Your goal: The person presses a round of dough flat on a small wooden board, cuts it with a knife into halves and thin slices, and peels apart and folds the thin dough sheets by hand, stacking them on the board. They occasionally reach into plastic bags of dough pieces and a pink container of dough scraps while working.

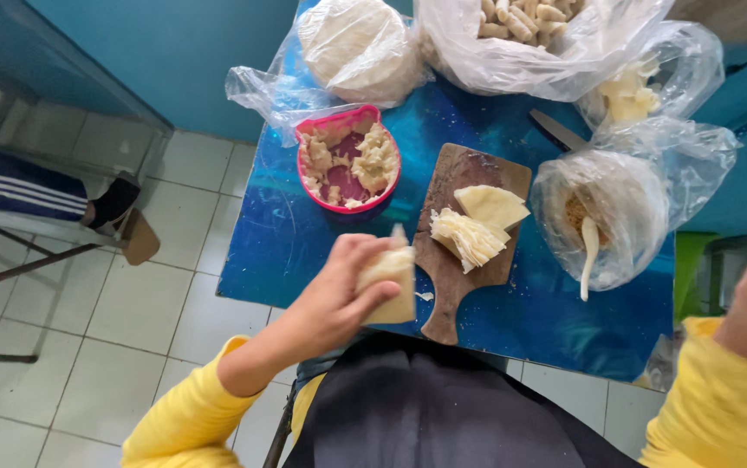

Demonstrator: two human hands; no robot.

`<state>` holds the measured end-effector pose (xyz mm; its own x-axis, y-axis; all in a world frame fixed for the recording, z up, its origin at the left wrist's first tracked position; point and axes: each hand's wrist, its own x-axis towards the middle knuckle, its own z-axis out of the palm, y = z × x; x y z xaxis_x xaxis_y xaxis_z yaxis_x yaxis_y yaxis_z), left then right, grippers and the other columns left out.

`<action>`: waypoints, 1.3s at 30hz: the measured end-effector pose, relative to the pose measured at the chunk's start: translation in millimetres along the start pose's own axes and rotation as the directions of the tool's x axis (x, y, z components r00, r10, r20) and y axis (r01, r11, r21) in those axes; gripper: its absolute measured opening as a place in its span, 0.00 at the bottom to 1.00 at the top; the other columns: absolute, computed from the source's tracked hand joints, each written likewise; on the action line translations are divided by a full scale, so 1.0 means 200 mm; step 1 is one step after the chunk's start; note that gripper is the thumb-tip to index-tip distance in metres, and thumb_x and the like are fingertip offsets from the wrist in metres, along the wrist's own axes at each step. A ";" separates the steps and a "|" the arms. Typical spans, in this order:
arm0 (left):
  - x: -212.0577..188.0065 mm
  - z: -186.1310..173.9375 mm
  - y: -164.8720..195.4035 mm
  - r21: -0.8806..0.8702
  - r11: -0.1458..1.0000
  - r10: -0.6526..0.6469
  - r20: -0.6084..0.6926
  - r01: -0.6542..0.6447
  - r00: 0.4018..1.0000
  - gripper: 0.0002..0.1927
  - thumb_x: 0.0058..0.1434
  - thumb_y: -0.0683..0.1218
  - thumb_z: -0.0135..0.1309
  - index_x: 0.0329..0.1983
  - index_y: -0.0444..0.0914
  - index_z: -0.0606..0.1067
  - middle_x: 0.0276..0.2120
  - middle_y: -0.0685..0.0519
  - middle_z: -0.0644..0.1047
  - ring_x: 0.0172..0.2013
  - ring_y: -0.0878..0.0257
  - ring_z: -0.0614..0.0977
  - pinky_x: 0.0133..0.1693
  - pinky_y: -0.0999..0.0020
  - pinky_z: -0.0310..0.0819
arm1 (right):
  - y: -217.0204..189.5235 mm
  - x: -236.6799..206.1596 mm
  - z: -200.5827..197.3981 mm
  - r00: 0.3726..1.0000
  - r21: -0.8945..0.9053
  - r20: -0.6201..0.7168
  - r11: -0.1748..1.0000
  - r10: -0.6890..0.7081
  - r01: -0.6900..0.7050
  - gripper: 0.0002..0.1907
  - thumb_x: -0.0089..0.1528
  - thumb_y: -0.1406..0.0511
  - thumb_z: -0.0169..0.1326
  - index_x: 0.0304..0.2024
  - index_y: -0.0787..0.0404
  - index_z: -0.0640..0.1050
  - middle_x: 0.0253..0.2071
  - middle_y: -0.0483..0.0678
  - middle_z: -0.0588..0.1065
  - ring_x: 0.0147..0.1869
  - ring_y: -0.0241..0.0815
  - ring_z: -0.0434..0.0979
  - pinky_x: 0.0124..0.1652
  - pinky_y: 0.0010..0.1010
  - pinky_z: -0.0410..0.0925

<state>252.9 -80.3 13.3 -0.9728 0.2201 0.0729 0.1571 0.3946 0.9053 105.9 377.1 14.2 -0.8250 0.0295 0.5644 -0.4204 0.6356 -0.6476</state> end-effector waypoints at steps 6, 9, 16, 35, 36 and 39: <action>0.12 0.19 0.22 0.003 0.973 0.231 0.038 -0.231 0.972 0.29 0.71 0.53 0.55 0.70 0.38 0.63 0.59 0.39 0.65 0.58 0.43 0.73 0.63 0.59 0.68 | -0.75 -0.28 0.41 0.617 0.710 0.689 0.522 -0.380 -0.472 0.60 0.57 0.55 0.67 0.78 0.54 0.40 0.75 0.52 0.58 0.76 0.44 0.59 0.67 0.32 0.56; 0.14 0.19 0.28 -0.066 0.988 0.146 0.059 -0.142 0.988 0.29 0.74 0.55 0.48 0.72 0.37 0.60 0.63 0.36 0.61 0.62 0.41 0.71 0.64 0.58 0.67 | -0.83 -0.26 0.53 0.474 0.428 0.878 0.551 -0.064 -0.717 0.53 0.57 0.61 0.67 0.77 0.54 0.51 0.66 0.49 0.69 0.64 0.40 0.72 0.57 0.34 0.69; 0.31 -0.34 0.00 0.542 0.838 -0.003 -0.116 0.066 0.993 0.15 0.63 0.42 0.47 0.51 0.45 0.77 0.44 0.51 0.82 0.46 0.48 0.83 0.45 0.53 0.78 | -0.77 -0.25 0.64 0.257 0.237 0.966 0.330 0.017 -0.914 0.31 0.60 0.64 0.62 0.63 0.69 0.70 0.54 0.53 0.79 0.57 0.43 0.80 0.57 0.38 0.70; 0.98 -0.85 -0.26 0.840 0.541 0.339 -0.164 -0.050 0.926 0.22 0.64 0.60 0.66 0.35 0.38 0.76 0.33 0.47 0.80 0.37 0.45 0.81 0.38 0.50 0.73 | -0.93 -0.17 1.22 0.269 0.166 0.961 0.907 -0.061 -0.388 0.53 0.52 0.59 0.69 0.74 0.58 0.56 0.51 0.50 0.78 0.52 0.38 0.79 0.50 0.28 0.71; 0.99 -0.85 -0.23 0.831 0.554 0.257 -0.120 -0.045 0.959 0.24 0.60 0.62 0.67 0.36 0.38 0.77 0.33 0.46 0.80 0.37 0.46 0.82 0.39 0.50 0.73 | -0.93 -0.16 1.21 0.212 0.100 0.977 0.903 -0.010 -0.418 0.54 0.51 0.59 0.68 0.75 0.56 0.56 0.49 0.51 0.79 0.51 0.39 0.80 0.49 0.28 0.71; 1.00 -0.80 -0.19 0.787 0.610 0.102 0.042 -0.096 0.994 0.27 0.51 0.64 0.70 0.36 0.39 0.78 0.31 0.46 0.81 0.37 0.46 0.82 0.39 0.52 0.74 | -0.97 -0.13 1.14 0.091 -0.007 0.994 0.896 0.052 -0.444 0.54 0.50 0.59 0.68 0.76 0.51 0.57 0.45 0.51 0.80 0.48 0.38 0.80 0.46 0.28 0.72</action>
<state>24.5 -194.7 60.0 -0.9437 0.2965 0.1468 0.3231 0.9215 0.2157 122.4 76.4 9.2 -0.4727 -0.7312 -0.4918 -0.0080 0.5616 -0.8273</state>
